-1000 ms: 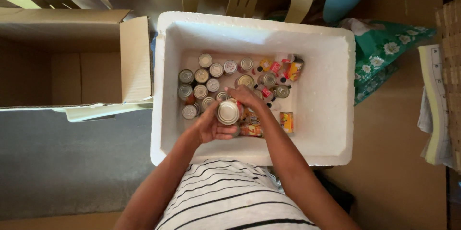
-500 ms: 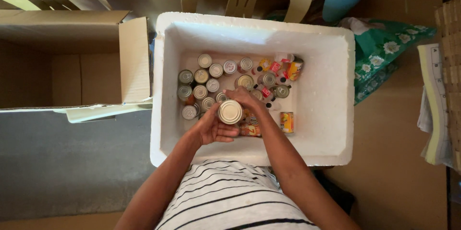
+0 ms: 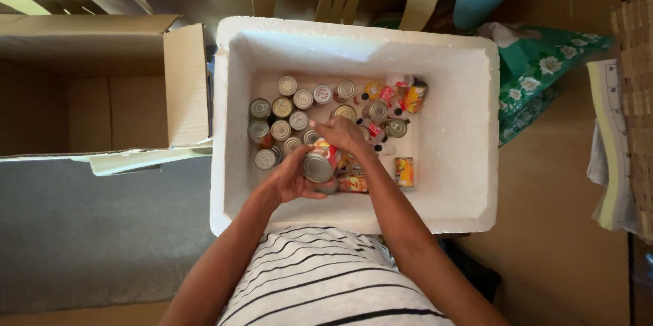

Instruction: Stocking and organizing canned goods on shelves in a grocery store.

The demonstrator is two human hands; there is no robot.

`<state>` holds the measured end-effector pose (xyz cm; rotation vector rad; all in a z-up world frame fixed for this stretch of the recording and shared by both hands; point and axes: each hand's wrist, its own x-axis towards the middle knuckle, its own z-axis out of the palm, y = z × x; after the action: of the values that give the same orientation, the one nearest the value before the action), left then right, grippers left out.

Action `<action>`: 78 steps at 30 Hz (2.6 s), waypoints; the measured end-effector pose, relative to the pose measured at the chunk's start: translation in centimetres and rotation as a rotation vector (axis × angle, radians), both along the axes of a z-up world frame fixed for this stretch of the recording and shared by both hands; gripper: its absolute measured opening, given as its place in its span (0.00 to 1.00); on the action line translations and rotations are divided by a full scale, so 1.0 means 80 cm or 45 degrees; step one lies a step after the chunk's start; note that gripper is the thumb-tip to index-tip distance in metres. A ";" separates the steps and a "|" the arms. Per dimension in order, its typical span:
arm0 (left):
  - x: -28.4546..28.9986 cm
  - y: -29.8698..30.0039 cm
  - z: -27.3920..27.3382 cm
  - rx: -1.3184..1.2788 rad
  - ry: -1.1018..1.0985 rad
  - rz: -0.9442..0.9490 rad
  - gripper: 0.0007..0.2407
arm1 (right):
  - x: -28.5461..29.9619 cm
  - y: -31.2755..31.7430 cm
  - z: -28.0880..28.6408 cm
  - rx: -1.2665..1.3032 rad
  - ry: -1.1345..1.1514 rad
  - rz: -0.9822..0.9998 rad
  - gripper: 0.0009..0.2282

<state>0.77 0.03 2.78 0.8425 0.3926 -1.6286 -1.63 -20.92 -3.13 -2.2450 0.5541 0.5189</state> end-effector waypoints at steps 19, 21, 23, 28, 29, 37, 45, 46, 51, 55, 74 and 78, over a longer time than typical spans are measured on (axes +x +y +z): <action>0.004 0.005 -0.017 -0.170 -1.392 0.122 0.37 | -0.032 0.003 -0.009 1.169 0.034 -0.691 0.25; 0.009 0.004 -0.007 -0.113 -1.474 0.071 0.34 | -0.030 0.011 0.026 1.241 0.221 -0.729 0.28; 0.014 0.004 -0.004 0.067 -1.702 -0.007 0.36 | -0.029 0.014 0.047 1.656 0.259 -0.605 0.35; 0.021 0.009 -0.004 -0.066 -2.189 0.054 0.37 | -0.039 0.004 0.058 1.660 0.042 -0.362 0.34; 0.022 0.011 -0.004 -0.093 -2.242 -0.005 0.38 | -0.039 0.004 0.056 1.636 0.018 -0.367 0.34; 0.032 0.017 0.016 -0.168 -1.105 0.071 0.47 | -0.044 0.005 0.066 1.554 -0.321 -0.280 0.39; 0.042 0.011 0.020 -0.255 -1.167 0.211 0.44 | -0.036 0.007 0.100 1.632 -0.403 -0.203 0.43; 0.043 0.010 0.018 -0.328 -1.158 0.261 0.43 | -0.035 0.007 0.102 1.646 -0.383 -0.219 0.43; 0.047 0.007 0.025 -0.286 -1.198 0.254 0.44 | -0.030 0.010 0.123 1.569 -0.375 -0.218 0.44; 0.045 0.008 0.041 -0.289 -1.146 0.246 0.45 | -0.038 0.011 0.117 1.578 -0.391 -0.263 0.44; 0.071 0.003 0.084 0.235 -2.480 0.055 0.31 | -0.010 0.028 0.161 1.273 -0.417 -0.559 0.26; 0.089 0.007 0.129 0.183 -2.446 0.117 0.30 | 0.002 0.035 0.187 1.164 -0.573 -0.395 0.29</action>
<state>7.88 0.58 13.10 1.9733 -0.8070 -0.1686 -1.48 -18.11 11.82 -1.3029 0.3182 0.0541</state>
